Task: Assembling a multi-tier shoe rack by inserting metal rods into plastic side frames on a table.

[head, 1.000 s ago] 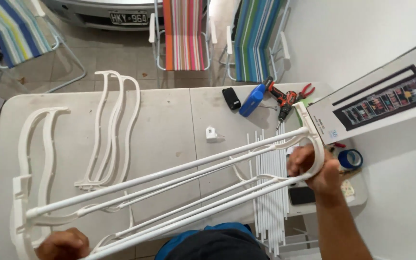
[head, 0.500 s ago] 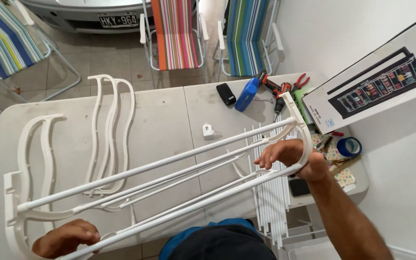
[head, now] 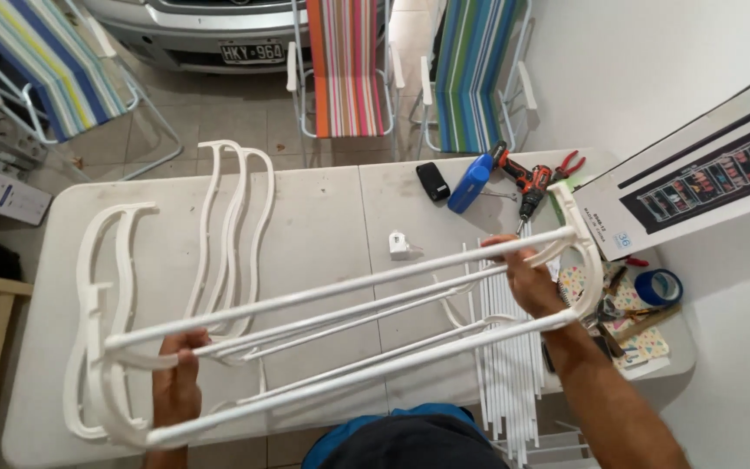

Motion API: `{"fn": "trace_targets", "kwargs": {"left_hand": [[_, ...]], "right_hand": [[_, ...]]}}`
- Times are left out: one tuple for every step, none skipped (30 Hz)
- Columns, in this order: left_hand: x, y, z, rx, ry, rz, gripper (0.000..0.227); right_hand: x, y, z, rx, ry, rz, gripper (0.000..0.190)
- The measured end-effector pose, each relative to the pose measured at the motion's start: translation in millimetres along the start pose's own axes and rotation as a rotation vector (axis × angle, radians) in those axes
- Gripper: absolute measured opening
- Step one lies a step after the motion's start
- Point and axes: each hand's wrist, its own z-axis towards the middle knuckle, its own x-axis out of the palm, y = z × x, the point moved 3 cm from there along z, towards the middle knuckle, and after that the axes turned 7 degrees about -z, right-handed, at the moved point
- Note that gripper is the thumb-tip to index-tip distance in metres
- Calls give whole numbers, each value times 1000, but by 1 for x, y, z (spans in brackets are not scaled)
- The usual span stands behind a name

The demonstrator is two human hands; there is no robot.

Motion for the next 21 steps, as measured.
{"fn": "trace_targets", "kwargs": {"left_hand": [[-1,-4,2,9,-52,-14,59],[-2,-7,15,41,-103,-30,54],[-11,-34,28,59,-116,-23,54],[-17,-62,33,138,-29,12,51],[-22,-91,37,215,59,49,50],[-24,-116,42,217,48,58,50],[-23,-148,46,371,154,20,57],[-21,-181,57,551,264,-14,64],[-21,-187,61,578,256,-1,64],[-21,-192,62,561,267,-110,64],[-21,-196,64,543,280,-220,65],[-21,-201,59,558,271,-212,65],[-20,-204,56,573,226,-158,62],[-19,-207,54,588,179,-107,60],[-21,-201,54,604,169,-103,60],[-23,-191,48,558,140,-104,59],[-25,-181,43,512,111,-105,59],[-21,-187,41,511,108,-103,59],[-16,-194,39,511,121,-74,59],[-10,-199,39,515,136,-45,59],[-7,-193,39,518,135,-44,59]], "right_hand": [[-5,-18,3,75,-82,19,41],[-11,-34,17,131,-172,39,45],[-21,-2,29,111,-165,49,45],[-26,34,36,-29,46,130,48],[-32,71,40,-167,259,209,51],[-34,96,41,-173,269,217,51],[-35,126,40,-330,408,302,52],[-38,159,44,-512,538,380,54],[-33,169,44,-544,541,380,54],[-31,179,45,-593,447,346,59],[-29,188,46,-639,350,314,63],[-32,184,40,-657,356,317,63],[-35,180,36,-667,343,290,54],[-39,175,33,-676,329,260,50],[-36,182,36,-694,335,259,50],[-33,186,32,-656,330,270,53],[-30,188,27,-618,325,282,56],[-36,171,24,-618,328,284,56],[-41,153,22,-566,331,333,54],[-47,134,20,-517,330,381,53],[-43,138,23,-520,331,381,53]]}}
